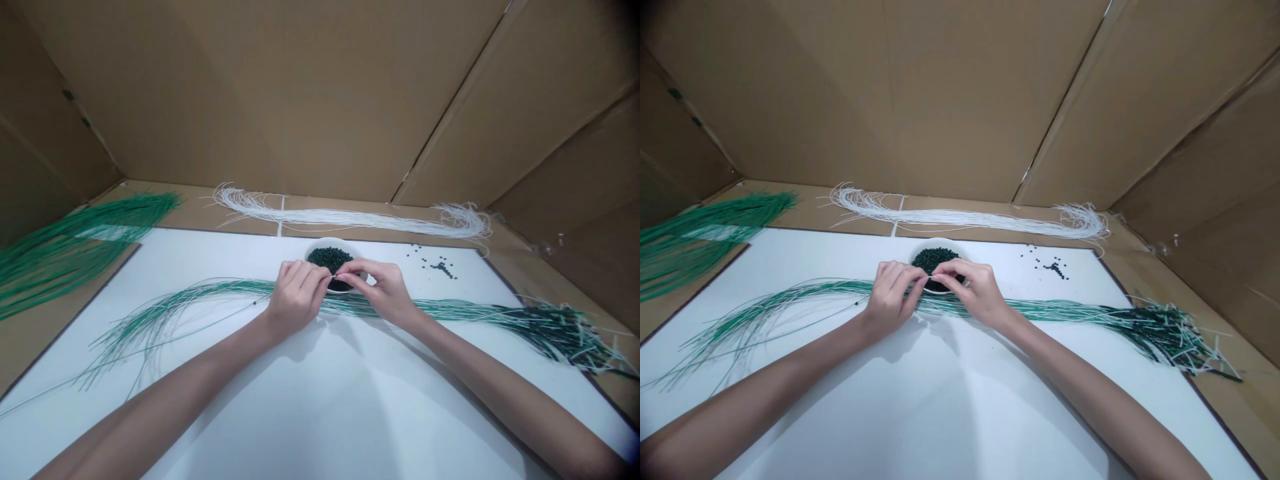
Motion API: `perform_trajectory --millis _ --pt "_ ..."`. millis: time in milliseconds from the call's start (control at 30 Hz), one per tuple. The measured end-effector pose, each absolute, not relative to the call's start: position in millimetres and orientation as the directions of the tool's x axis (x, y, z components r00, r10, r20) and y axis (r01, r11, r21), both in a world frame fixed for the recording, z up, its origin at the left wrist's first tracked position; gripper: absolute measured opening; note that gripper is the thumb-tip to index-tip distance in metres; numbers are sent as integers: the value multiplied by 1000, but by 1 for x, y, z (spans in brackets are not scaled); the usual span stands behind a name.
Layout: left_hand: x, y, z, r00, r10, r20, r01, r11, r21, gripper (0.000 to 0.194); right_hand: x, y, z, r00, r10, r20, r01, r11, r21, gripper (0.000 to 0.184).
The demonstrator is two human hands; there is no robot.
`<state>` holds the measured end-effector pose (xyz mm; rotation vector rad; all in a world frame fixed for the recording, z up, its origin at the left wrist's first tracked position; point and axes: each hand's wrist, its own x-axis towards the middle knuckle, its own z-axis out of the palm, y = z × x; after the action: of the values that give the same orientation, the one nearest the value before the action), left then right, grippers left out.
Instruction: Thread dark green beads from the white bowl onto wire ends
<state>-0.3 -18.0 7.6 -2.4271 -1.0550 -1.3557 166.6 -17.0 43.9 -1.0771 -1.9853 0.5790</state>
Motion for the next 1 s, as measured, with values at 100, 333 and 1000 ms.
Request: perform_trajectory --millis 100,333,1000 --pt "-1 -18 8 344 506 791 647 -738 190 5 167 -17 43 -322 851 414 487 524 -699 14" --pt "-1 -18 7 353 509 785 650 -737 186 6 166 -17 41 -334 830 448 480 558 -677 14" --pt "0 -18 7 345 466 815 633 -757 164 6 163 -16 45 -304 902 307 376 410 -831 13"
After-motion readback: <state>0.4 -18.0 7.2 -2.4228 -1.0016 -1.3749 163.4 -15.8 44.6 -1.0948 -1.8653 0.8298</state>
